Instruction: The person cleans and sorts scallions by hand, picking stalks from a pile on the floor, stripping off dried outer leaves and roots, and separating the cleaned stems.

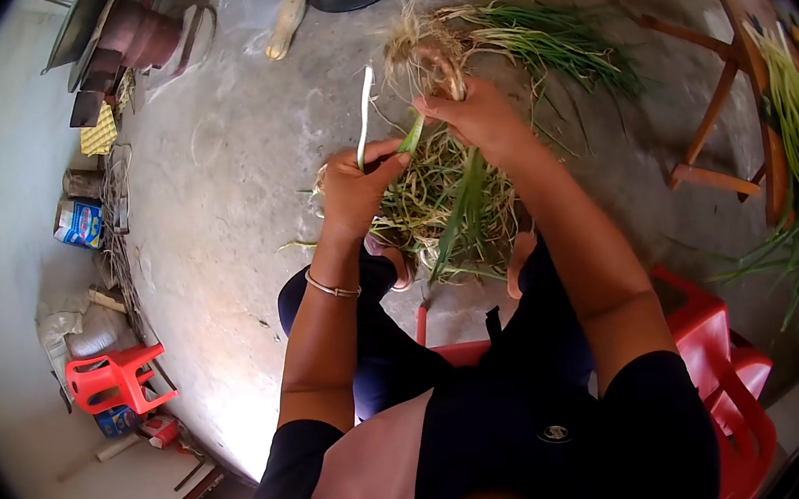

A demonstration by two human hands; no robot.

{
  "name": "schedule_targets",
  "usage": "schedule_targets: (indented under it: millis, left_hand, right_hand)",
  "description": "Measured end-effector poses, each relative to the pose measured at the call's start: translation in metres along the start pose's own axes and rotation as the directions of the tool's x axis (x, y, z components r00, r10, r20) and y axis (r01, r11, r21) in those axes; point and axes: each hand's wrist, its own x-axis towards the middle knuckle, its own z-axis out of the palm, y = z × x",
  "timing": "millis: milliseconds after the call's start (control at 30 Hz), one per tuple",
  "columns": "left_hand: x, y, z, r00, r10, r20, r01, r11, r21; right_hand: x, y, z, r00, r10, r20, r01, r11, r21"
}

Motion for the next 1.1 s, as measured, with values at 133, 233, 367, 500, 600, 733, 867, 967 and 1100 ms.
schedule_targets:
  millis: [133, 233, 367, 500, 600, 733, 867, 967, 1100]
  left_hand:
    - [0.000, 0.002, 0.004, 0.998, 0.006, 0.057, -0.007, 1.000, 0.015]
    - [0.003, 0.005, 0.009, 0.997, 0.029, 0.078, -0.011, 0.976, -0.215]
    - [0.005, 0.001, 0.011, 0.999, 0.028, 0.030, -0.019, 0.970, -0.242]
    - [0.006, 0.001, 0.013, 0.999, 0.013, 0.039, -0.003, 0.968, -0.252]
    - [0.005, 0.004, 0.010, 0.993, -0.024, 0.115, 0.051, 0.969, -0.241]
    - [0.003, 0.007, 0.006, 0.983, -0.087, 0.162, 0.128, 0.957, -0.261]
    - [0.002, 0.007, 0.003, 0.985, -0.105, 0.139, 0.141, 0.948, -0.286]
    - [0.002, 0.006, 0.002, 0.990, -0.086, 0.115, 0.115, 0.955, -0.274]
    - [0.002, 0.005, 0.003, 0.993, -0.034, 0.115, 0.060, 0.970, -0.234]
  right_hand:
    - [-0.004, -0.003, 0.004, 0.998, -0.058, 0.015, 0.057, 0.995, 0.079]
    - [-0.010, 0.002, 0.008, 0.996, -0.054, 0.070, 0.048, 0.995, 0.082]
    - [-0.011, 0.010, 0.011, 0.987, -0.134, 0.085, 0.139, 0.989, -0.050]
    - [-0.012, 0.005, 0.010, 0.983, -0.146, 0.109, 0.155, 0.985, -0.080]
    - [-0.012, 0.006, 0.005, 0.978, -0.135, 0.162, 0.147, 0.987, -0.060]
    - [-0.007, 0.009, 0.000, 0.965, -0.173, 0.195, 0.198, 0.973, -0.116]
    - [-0.009, -0.003, -0.004, 0.987, -0.145, 0.070, 0.151, 0.985, -0.088]
    - [-0.009, -0.002, -0.001, 0.965, -0.261, -0.005, 0.258, 0.958, -0.126]
    - [-0.013, -0.002, 0.005, 0.940, -0.339, 0.043, 0.341, 0.925, -0.167]
